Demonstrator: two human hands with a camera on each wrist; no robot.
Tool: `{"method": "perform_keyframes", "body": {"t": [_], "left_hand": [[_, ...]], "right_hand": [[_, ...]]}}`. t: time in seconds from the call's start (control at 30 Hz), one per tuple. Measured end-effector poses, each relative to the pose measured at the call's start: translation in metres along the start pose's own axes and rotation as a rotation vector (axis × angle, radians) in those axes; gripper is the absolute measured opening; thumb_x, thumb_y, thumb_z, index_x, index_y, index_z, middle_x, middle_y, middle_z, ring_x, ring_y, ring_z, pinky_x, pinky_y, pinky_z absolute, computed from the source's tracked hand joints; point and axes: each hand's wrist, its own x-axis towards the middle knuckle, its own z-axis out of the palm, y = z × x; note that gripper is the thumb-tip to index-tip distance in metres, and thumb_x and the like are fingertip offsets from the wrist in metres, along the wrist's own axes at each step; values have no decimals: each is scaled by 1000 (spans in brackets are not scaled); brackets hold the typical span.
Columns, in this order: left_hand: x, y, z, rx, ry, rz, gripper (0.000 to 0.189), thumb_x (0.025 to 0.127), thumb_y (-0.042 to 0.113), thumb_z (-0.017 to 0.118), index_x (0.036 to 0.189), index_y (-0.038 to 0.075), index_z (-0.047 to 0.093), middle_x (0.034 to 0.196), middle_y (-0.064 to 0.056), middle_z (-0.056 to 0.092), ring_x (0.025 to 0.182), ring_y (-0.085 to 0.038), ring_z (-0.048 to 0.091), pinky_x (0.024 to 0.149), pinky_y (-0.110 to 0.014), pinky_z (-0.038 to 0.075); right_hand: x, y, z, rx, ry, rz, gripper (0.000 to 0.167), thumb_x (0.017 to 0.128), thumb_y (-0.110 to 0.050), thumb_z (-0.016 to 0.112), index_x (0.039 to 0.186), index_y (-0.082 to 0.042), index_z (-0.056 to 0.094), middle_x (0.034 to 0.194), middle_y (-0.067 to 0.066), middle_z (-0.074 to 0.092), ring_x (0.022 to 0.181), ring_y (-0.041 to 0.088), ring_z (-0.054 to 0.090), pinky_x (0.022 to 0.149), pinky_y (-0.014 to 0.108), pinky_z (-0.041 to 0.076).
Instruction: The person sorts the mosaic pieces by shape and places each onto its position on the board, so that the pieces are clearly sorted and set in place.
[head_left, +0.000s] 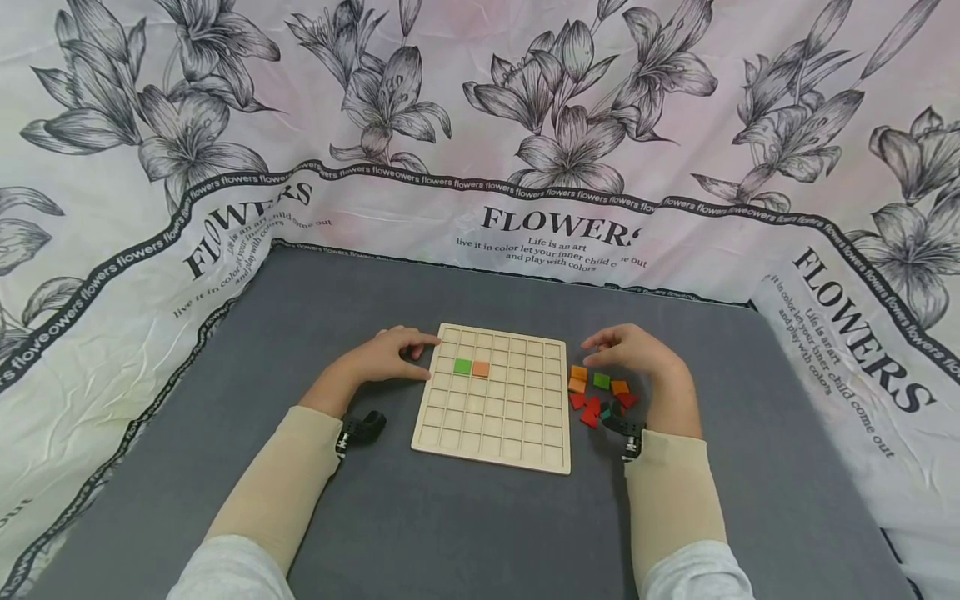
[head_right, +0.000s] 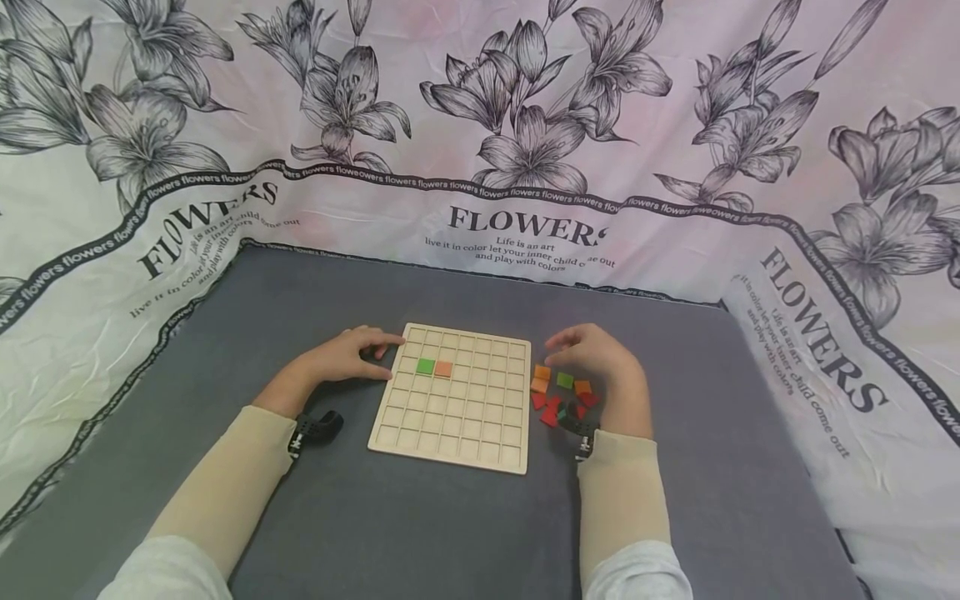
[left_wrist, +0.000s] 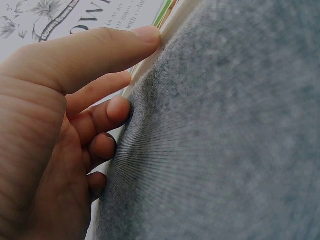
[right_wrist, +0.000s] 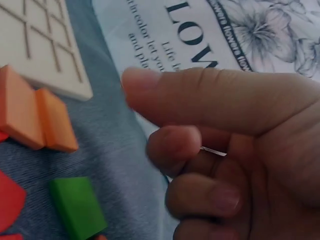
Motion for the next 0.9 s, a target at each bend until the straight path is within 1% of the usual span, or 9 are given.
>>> {"method": "perform_keyframes", "body": {"t": [0.1,0.13,0.27,0.43,0.53,0.6,0.7,0.8,0.9], "left_hand": [[0,1,-1,0,3,2,57,89,29,83,139,11,63,89,0,49,87,-19,39,85,-46,22],[0,1,-1,1,2,1,57,88,29,84,139,12,63,89,0,49,87,-19,39,85,-46,22],[0,1,-1,-4,3,2,57,88,30,84,139,12,64,90,0,49,87,-19,39,85,-46,22],[0,2,-3,-15,3,0,57,88,29,84,138,12,64,90,-1,49,87,-20,39,85,-46,22],[0,1,-3,-13,1,-5,58,88,29,84,139,12,64,90,-1,49,87,-20,39,85,-46,22],[1,1,-3,-8,-1,-5,58,88,29,84,140,12,63,90,0,49,87,-20,39,85,-46,22],[1,0,-1,-1,-3,-4,59,89,30,83,140,12,63,90,0,49,86,-19,39,84,-45,22],[0,-1,0,-3,-4,-5,58,88,30,83,140,12,63,90,0,49,86,-19,39,85,-45,22],[-1,0,0,-6,-2,-8,58,88,30,84,139,12,64,90,0,49,86,-20,39,85,-46,22]], "right_hand": [[2,2,3,-11,-51,22,37,93,-22,76,124,-2,70,124,15,63,108,30,58,98,52,46],[3,3,4,-15,-62,32,37,93,-22,77,122,-2,70,125,15,63,108,30,57,98,51,46],[7,4,6,-43,-83,80,33,91,-21,78,116,-1,71,116,13,65,104,29,56,94,48,46],[10,2,10,-68,-81,130,26,86,-18,82,106,-3,72,104,9,66,91,26,58,82,42,50],[11,-2,13,-69,-68,156,22,85,-16,83,101,-5,73,100,8,66,87,25,58,78,39,51],[10,-4,14,-75,-63,159,22,85,-16,82,102,-4,73,101,9,66,87,25,58,78,39,51],[6,-6,12,-70,-33,163,24,87,-17,80,106,-4,73,105,10,66,90,26,59,81,41,52],[0,-9,8,-48,9,158,30,90,-18,77,113,-1,70,110,13,66,96,29,60,87,46,52],[-6,-13,2,-17,60,144,35,92,-18,74,121,1,66,116,16,65,106,33,59,96,52,48]]}}
